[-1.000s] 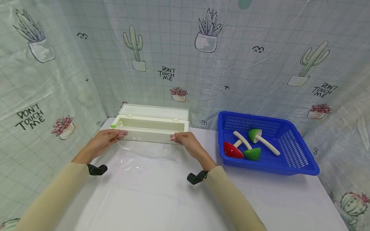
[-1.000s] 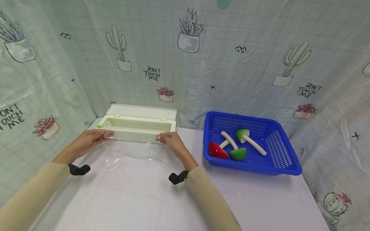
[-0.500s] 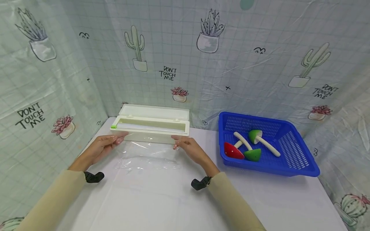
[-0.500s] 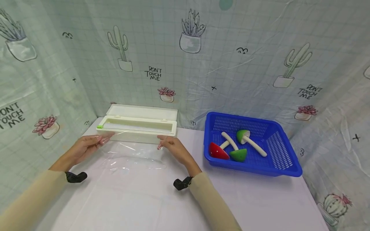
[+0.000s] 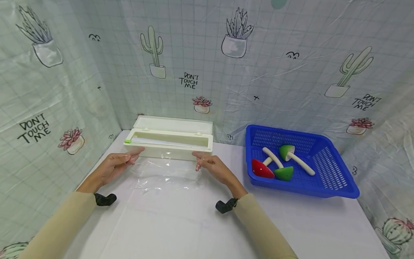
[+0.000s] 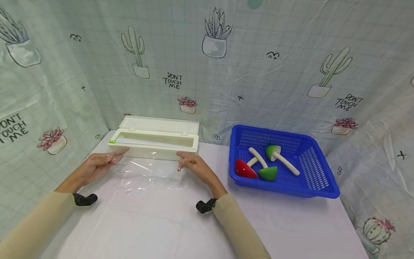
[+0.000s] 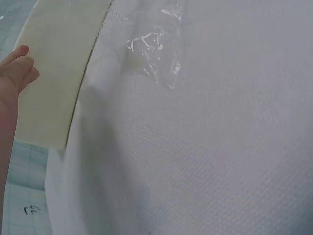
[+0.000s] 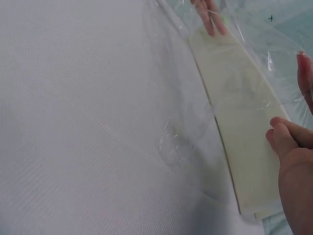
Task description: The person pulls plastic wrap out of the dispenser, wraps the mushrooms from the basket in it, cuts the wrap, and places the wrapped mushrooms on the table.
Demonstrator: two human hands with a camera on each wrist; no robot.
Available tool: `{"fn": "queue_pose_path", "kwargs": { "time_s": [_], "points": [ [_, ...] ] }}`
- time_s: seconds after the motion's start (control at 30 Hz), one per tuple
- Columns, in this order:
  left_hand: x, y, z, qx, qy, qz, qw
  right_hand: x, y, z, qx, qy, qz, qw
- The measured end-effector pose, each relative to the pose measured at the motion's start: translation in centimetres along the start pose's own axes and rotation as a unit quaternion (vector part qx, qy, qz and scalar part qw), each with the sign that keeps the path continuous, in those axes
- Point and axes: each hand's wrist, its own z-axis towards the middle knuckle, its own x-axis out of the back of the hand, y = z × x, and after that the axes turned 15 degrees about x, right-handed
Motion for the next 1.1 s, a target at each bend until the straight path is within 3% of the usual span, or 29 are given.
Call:
{"fn": "queue_pose_path", "kwargs": {
  "time_s": [0.13,0.3,0.5,0.67,0.77,0.83,1.1],
  "points": [
    [0.2,-0.1,0.0,-0.009,-0.02,-0.008,0.9997,0.1,0.0,-0.2,0.014,-0.013,0.008,1.0],
    [0.6,-0.3,-0.1,-0.014,-0.042,-0.008,0.999,0.2,0.3,-0.5,0.037,-0.023,0.066,0.997],
    [0.5,0.1,-0.3,-0.001,-0.053,-0.011,0.9985,0.1,0.4,-0.6,0.025,-0.008,0.099,0.995],
    [-0.1,0.2,-0.7,0.044,-0.038,-0.035,0.9977,0.0,0.5,-0.9,-0.011,0.028,0.157,0.987],
    [-0.7,-0.2,-1.3,0.066,-0.022,-0.029,0.9972,0.0,0.7,-1.5,-0.045,0.036,0.208,0.977],
    [-1.1,-0.7,-1.7,0.072,-0.016,-0.016,0.9971,0.0,0.8,-2.1,-0.07,0.03,0.212,0.974],
    [-2.5,-2.3,-2.9,0.12,-0.065,-0.008,0.9906,-0.9,0.4,-3.9,-0.156,0.035,0.185,0.97]
  ]
}}
